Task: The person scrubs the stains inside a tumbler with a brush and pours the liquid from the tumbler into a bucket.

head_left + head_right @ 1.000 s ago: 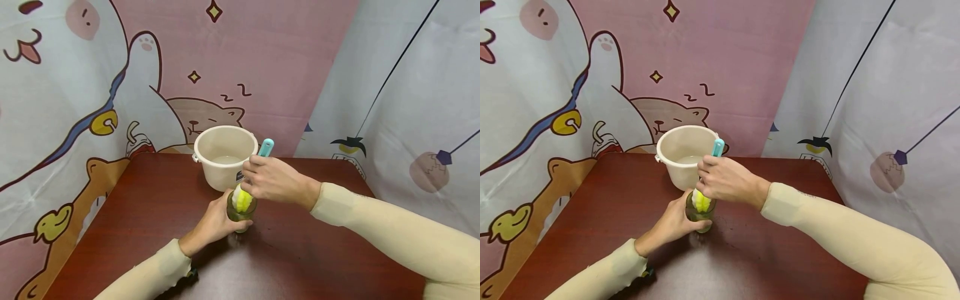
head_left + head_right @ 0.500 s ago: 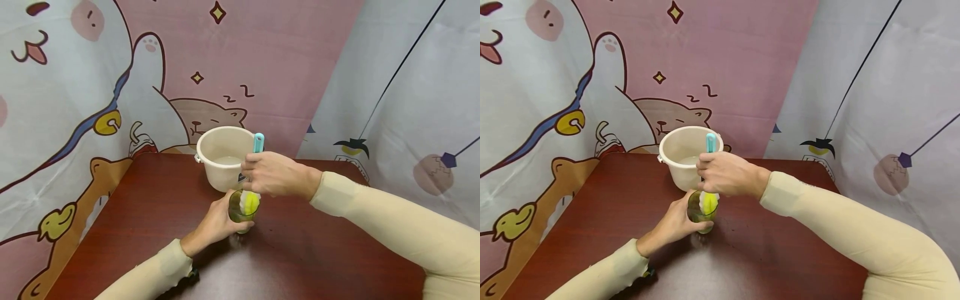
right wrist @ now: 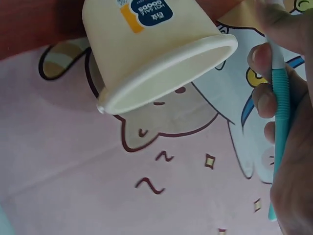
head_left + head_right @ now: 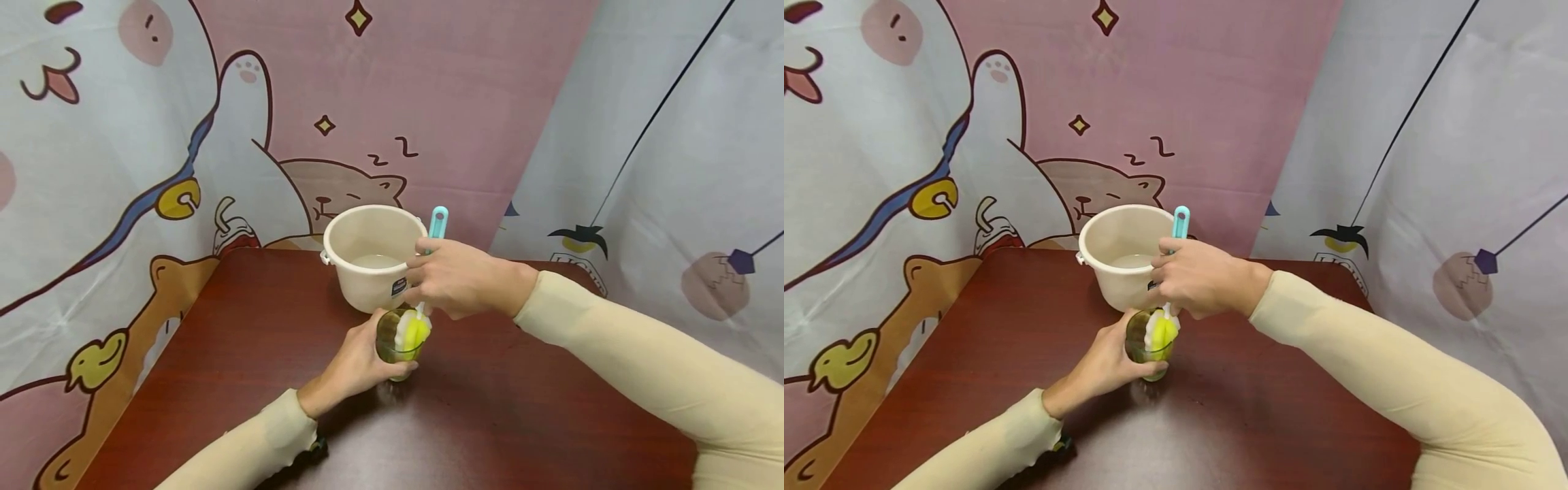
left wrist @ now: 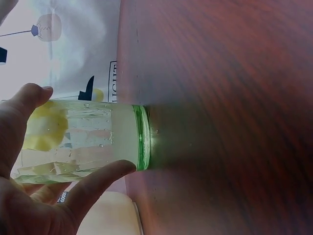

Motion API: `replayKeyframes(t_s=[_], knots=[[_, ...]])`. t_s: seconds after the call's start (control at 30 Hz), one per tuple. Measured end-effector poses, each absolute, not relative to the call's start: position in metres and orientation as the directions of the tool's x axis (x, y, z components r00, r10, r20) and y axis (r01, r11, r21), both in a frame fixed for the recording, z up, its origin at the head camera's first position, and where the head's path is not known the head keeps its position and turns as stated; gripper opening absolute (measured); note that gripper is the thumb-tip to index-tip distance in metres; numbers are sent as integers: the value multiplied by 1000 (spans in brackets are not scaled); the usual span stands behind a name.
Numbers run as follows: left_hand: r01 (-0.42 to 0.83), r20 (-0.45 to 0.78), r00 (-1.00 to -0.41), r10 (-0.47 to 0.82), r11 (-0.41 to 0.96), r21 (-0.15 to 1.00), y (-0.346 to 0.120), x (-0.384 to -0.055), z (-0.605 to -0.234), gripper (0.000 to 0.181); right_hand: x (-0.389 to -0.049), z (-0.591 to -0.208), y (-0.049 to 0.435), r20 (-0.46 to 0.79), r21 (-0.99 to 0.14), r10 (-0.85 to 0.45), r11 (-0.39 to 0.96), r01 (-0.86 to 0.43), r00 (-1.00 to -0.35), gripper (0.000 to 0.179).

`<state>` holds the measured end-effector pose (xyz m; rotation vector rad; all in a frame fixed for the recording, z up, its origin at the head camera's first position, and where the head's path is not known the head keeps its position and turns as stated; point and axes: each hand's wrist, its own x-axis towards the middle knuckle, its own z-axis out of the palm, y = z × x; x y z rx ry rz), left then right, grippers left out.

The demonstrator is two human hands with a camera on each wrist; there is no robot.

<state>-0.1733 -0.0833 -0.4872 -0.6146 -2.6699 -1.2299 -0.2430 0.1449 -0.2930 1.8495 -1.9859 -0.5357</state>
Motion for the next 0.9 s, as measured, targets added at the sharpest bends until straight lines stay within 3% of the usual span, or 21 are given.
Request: replayKeyframes(t_s=[0.27, 0.4, 0.63, 0.9], knots=[[427, 301, -904, 304, 586, 689, -81, -173, -489, 80, -241, -310, 164, 135, 395, -981, 182, -900, -140, 30], [418, 299, -908, 293, 590, 691, -81, -173, -488, 79, -239, -318, 166, 194, 387, -968, 224, -894, -159, 30], [408, 299, -913, 279, 573, 711, -81, -172, -488, 81, -231, -332, 160, 289, 477, -944, 286, -831, -159, 35], [408, 296, -912, 283, 578, 707, -81, -172, -488, 81, -223, -335, 147, 302, 592, -945, 292, -752, -129, 41]])
